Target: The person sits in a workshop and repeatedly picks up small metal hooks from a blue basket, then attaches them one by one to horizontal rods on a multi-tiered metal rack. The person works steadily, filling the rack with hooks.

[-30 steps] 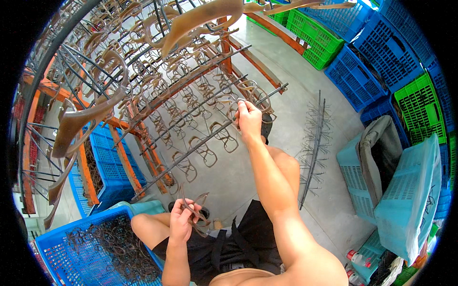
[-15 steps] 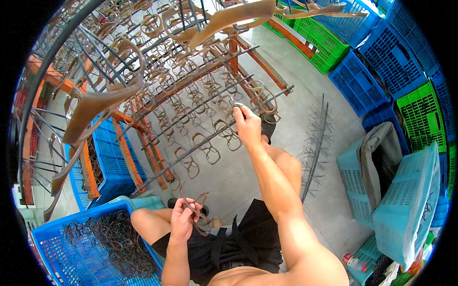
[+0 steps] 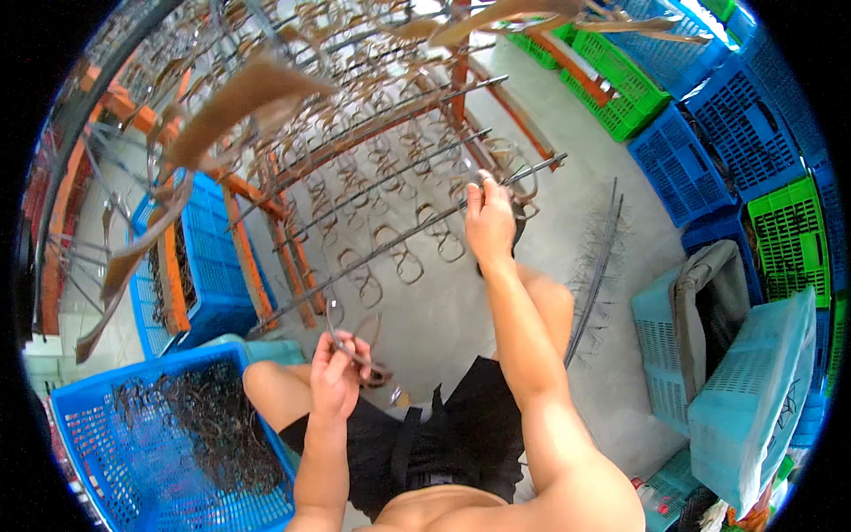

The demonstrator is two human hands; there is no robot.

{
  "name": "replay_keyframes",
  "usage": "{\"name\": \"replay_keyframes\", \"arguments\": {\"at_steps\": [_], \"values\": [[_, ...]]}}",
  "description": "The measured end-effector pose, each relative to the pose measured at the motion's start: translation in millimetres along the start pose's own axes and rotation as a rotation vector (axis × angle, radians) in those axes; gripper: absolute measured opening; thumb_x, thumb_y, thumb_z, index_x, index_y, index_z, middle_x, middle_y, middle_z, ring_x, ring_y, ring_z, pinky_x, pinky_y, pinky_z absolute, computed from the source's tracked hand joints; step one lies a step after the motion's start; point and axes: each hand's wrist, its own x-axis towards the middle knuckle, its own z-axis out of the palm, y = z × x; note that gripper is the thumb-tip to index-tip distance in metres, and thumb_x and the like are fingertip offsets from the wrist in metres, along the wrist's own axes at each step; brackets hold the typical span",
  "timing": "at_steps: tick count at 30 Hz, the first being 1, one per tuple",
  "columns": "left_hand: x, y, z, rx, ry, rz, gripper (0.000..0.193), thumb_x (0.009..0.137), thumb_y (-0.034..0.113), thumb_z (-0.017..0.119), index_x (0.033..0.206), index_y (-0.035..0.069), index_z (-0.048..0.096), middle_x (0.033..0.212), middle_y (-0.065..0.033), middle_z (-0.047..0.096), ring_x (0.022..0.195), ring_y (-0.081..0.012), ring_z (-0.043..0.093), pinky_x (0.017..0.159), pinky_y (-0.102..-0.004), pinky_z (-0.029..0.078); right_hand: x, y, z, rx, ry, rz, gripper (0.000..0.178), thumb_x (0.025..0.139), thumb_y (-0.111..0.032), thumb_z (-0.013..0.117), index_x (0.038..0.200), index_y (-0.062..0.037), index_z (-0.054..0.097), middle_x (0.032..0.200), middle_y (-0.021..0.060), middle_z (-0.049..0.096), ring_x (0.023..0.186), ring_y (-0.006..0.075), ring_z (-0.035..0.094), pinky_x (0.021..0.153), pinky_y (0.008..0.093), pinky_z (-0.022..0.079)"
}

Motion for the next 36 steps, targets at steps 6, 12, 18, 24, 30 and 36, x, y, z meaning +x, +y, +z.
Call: {"name": "replay_keyframes", "arguments": {"at_steps": [6, 12, 18, 24, 30, 36], "values": [[5, 16, 5, -0.018, -0.254, 0.077, 0.012, 0.087, 0.003, 0.055, 0.098, 0.005, 0.055, 0.089, -0.0077, 0.052, 0.076, -0.0170, 0.050, 0.061, -0.0266, 0.040, -87, -74, -49, 0.695, -0.952, 0.419, 0.045, 0.094, -0.046, 0.047, 0.102, -0.0023, 0.057, 0.088, 0.0107, 0.059, 0.069, 0.0206, 0.055, 0.063, 0.0324, 0.043], [1, 39, 14, 0.896, -0.646, 0.329, 0.020, 0.073, -0.010, 0.059, 0.090, 0.001, 0.057, 0.082, -0.0075, 0.053, 0.073, -0.0145, 0.055, 0.064, -0.0237, 0.043, -115, -82, -63, 1.096, -1.576, 0.964, 0.054, 0.093, -0.052, 0.046, 0.117, -0.0043, 0.050, 0.086, 0.0030, 0.060, 0.067, 0.0137, 0.055, 0.062, 0.0244, 0.042], [-6, 21, 2, 0.145, -0.465, 0.374, 0.017, 0.083, 0.016, 0.057, 0.091, 0.003, 0.049, 0.077, -0.0049, 0.049, 0.069, -0.0182, 0.045, 0.062, -0.0275, 0.039, -130, -68, -37, 0.958, -1.201, 0.673, 0.057, 0.096, -0.052, 0.037, 0.124, -0.0036, 0.046, 0.097, 0.0057, 0.056, 0.074, 0.0160, 0.056, 0.071, 0.0285, 0.047], [16, 24, -4, -0.310, -0.523, 0.277, 0.022, 0.086, 0.029, 0.055, 0.087, 0.008, 0.048, 0.061, -0.0014, 0.041, 0.072, -0.0184, 0.041, 0.092, -0.0399, 0.030, -149, -100, -52, 1.324, -1.709, 1.155, 0.038, 0.097, -0.043, 0.043, 0.104, -0.0069, 0.052, 0.088, 0.0074, 0.059, 0.065, 0.0141, 0.056, 0.052, 0.0254, 0.045], [22, 16, -13, -0.165, -0.299, 0.343, 0.019, 0.084, 0.024, 0.051, 0.086, 0.006, 0.048, 0.083, -0.0115, 0.055, 0.088, -0.0285, 0.051, 0.105, -0.0460, 0.024, -142, -71, -52, 1.448, -1.334, 1.090, 0.026, 0.096, -0.031, 0.048, 0.088, -0.0072, 0.052, 0.060, 0.0012, 0.052, 0.049, 0.0095, 0.047, 0.042, 0.0230, 0.030], [3, 13, -46, -0.227, -0.157, 0.148, 0.012, 0.079, 0.001, 0.047, 0.091, 0.003, 0.049, 0.100, -0.0168, 0.057, 0.087, -0.0281, 0.059, 0.061, -0.0341, 0.051, -50, -69, -44, 1.021, -0.281, 0.485, 0.023, 0.095, -0.023, 0.052, 0.084, -0.0028, 0.056, 0.060, -0.0007, 0.051, 0.047, 0.0080, 0.043, 0.043, 0.0235, 0.033]]}}
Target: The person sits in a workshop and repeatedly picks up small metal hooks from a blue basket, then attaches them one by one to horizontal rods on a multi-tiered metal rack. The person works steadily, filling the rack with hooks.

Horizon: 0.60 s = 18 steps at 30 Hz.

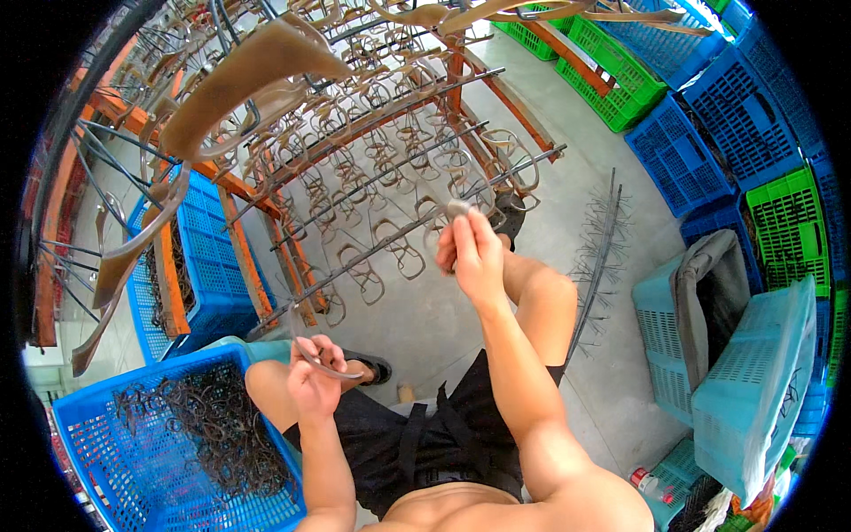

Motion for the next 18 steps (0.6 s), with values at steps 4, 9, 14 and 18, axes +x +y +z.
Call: {"name": "replay_keyframes", "arguments": {"at_steps": [4, 9, 14, 18], "values": [[-9, -5, 0, 0.238, 0.171, -0.152, 0.022, 0.072, -0.006, 0.043, 0.091, 0.004, 0.048, 0.093, -0.0162, 0.056, 0.064, -0.0168, 0.055, 0.042, -0.0209, 0.039, 43, 65, -1, -0.294, 0.172, -0.083, 0.020, 0.092, -0.020, 0.057, 0.096, -0.0008, 0.059, 0.060, -0.0056, 0.042, 0.053, 0.0044, 0.034, 0.046, 0.0229, 0.029], [-15, -10, -5, 0.276, 0.116, -0.174, 0.024, 0.074, -0.009, 0.041, 0.092, 0.004, 0.049, 0.094, -0.0161, 0.057, 0.062, -0.0130, 0.051, 0.048, -0.0196, 0.037, 49, 72, 14, -0.078, 0.210, 0.076, 0.024, 0.093, -0.021, 0.055, 0.101, 0.0009, 0.060, 0.053, -0.0045, 0.043, 0.043, 0.0045, 0.038, 0.039, 0.0239, 0.029], [-15, -12, -6, 0.283, 0.148, -0.185, 0.023, 0.075, -0.008, 0.041, 0.092, 0.004, 0.049, 0.094, -0.0156, 0.058, 0.064, -0.0132, 0.052, 0.049, -0.0202, 0.037, 50, 76, 9, 0.057, 0.124, 0.099, 0.025, 0.094, -0.023, 0.054, 0.096, 0.0014, 0.057, 0.049, -0.0013, 0.044, 0.038, 0.0070, 0.040, 0.035, 0.0241, 0.029], [-13, -13, -5, 0.270, 0.134, -0.190, 0.023, 0.075, -0.008, 0.042, 0.093, 0.004, 0.049, 0.094, -0.0154, 0.058, 0.066, -0.0137, 0.053, 0.050, -0.0207, 0.038, 52, 74, 12, 0.127, 0.097, 0.129, 0.028, 0.093, -0.024, 0.054, 0.098, 0.0031, 0.057, 0.050, -0.0011, 0.046, 0.038, 0.0063, 0.041, 0.035, 0.0231, 0.029]]}}
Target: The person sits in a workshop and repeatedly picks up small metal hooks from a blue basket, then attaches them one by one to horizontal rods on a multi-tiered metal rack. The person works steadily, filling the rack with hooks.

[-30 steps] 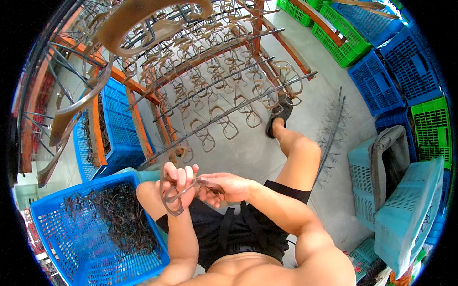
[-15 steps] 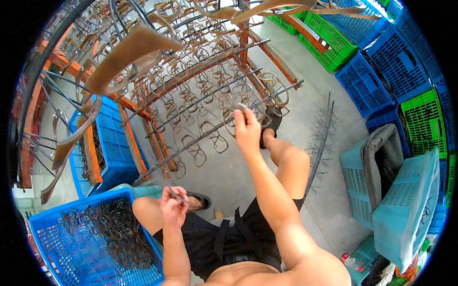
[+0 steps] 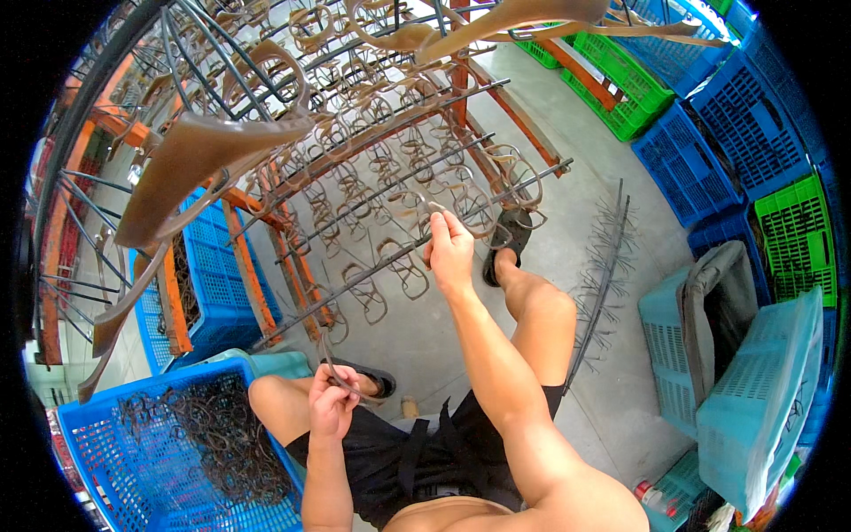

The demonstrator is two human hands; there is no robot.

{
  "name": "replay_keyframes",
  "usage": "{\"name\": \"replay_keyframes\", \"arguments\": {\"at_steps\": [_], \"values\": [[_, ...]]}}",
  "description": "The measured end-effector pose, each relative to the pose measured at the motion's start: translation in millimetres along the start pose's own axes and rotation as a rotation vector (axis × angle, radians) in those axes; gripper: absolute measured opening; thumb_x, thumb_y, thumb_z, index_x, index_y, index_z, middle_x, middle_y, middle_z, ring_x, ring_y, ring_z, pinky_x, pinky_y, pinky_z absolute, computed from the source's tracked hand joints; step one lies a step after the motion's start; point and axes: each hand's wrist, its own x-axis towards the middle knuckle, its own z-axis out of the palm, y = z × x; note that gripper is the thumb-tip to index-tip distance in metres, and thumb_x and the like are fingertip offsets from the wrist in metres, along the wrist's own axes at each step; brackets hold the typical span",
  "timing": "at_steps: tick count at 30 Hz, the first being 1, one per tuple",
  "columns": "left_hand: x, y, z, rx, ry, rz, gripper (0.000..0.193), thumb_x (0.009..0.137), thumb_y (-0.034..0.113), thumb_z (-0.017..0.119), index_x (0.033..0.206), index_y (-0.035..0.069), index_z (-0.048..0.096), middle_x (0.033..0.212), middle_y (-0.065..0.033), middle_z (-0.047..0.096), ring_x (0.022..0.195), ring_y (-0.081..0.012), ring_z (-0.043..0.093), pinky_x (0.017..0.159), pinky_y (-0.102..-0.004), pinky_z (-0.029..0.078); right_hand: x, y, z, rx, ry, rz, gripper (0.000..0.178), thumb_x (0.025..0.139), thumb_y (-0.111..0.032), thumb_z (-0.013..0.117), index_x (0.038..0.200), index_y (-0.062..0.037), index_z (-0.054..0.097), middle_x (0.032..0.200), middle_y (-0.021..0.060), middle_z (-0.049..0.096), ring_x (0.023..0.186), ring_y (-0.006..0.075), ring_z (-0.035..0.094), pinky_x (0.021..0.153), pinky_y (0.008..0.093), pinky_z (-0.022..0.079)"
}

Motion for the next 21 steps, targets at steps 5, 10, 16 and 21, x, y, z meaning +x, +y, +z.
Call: {"name": "replay_keyframes", "arguments": {"at_steps": [5, 10, 16, 21], "values": [[-1, 1, 0, -0.013, 0.009, 0.008, 0.023, 0.075, -0.008, 0.042, 0.093, 0.005, 0.050, 0.094, -0.0153, 0.058, 0.067, -0.0141, 0.053, 0.051, -0.0207, 0.039, -3, -3, 12, -0.059, 0.096, -0.007, 0.022, 0.094, -0.023, 0.052, 0.091, -0.0007, 0.054, 0.049, -0.0008, 0.041, 0.038, 0.0086, 0.038, 0.033, 0.0258, 0.030], [-3, -1, -3, -0.015, 0.003, 0.005, 0.023, 0.076, -0.008, 0.042, 0.093, 0.005, 0.050, 0.094, -0.0154, 0.058, 0.067, -0.0141, 0.053, 0.051, -0.0207, 0.039, 0, -7, 7, -0.050, 0.008, 0.052, 0.022, 0.093, -0.022, 0.054, 0.093, 0.0005, 0.054, 0.052, -0.0011, 0.043, 0.040, 0.0084, 0.040, 0.033, 0.0258, 0.030], [-4, -3, -6, -0.034, 0.015, -0.012, 0.023, 0.075, -0.008, 0.042, 0.092, 0.005, 0.050, 0.094, -0.0154, 0.058, 0.066, -0.0138, 0.053, 0.052, -0.0213, 0.039, -10, -6, 15, -0.274, -0.105, 0.003, 0.022, 0.091, -0.020, 0.056, 0.098, 0.0010, 0.058, 0.056, -0.0026, 0.044, 0.046, 0.0060, 0.040, 0.039, 0.0246, 0.033], [-6, -3, -8, -0.037, -0.009, 0.000, 0.022, 0.076, -0.008, 0.043, 0.092, 0.005, 0.050, 0.095, -0.0150, 0.059, 0.068, -0.0139, 0.054, 0.055, -0.0216, 0.041, -12, -1, 17, -0.539, -0.124, -0.116, 0.019, 0.089, -0.020, 0.058, 0.096, -0.0019, 0.060, 0.063, -0.0015, 0.047, 0.059, 0.0058, 0.038, 0.052, 0.0229, 0.034]]}}
